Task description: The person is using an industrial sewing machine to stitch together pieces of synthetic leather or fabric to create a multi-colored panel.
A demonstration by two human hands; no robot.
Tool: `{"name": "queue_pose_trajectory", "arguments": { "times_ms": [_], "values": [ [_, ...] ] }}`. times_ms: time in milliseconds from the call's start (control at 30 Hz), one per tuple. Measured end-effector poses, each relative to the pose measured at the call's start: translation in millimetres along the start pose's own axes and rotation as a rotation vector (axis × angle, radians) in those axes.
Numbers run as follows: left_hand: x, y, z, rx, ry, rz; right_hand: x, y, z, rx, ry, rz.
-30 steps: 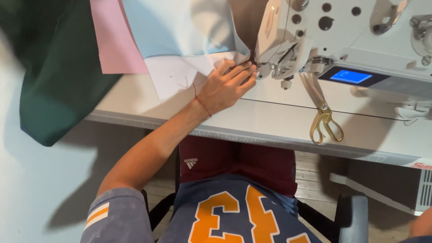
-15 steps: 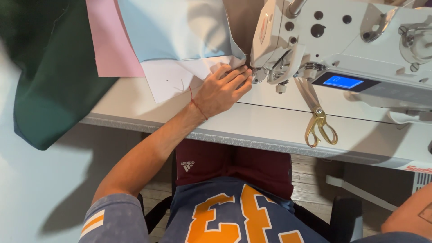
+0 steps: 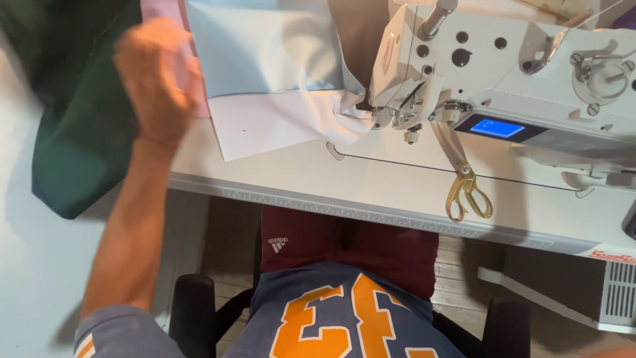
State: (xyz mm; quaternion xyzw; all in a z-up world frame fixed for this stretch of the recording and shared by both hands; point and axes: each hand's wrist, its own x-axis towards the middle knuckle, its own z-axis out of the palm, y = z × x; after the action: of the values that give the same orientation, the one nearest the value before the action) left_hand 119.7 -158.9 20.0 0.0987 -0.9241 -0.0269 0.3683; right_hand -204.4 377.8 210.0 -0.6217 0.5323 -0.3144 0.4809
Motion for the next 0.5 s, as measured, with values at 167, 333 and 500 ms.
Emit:
{"name": "queue_pose_trajectory", "arguments": {
  "times_ms": [167, 333, 500],
  "values": [
    [-47, -75, 9, 0.150, 0.039, -0.226, 34, -14, 17, -0.028, -0.077, -0.043],
    [-37, -76, 12, -0.095, -0.041, -0.510, 61, -25, 36, -0.063, -0.163, -0.084],
    [-39, -100, 35, -0.376, -0.004, -0.595, 117, 22, 89, 0.007, -0.259, -0.004]
  ]
}}
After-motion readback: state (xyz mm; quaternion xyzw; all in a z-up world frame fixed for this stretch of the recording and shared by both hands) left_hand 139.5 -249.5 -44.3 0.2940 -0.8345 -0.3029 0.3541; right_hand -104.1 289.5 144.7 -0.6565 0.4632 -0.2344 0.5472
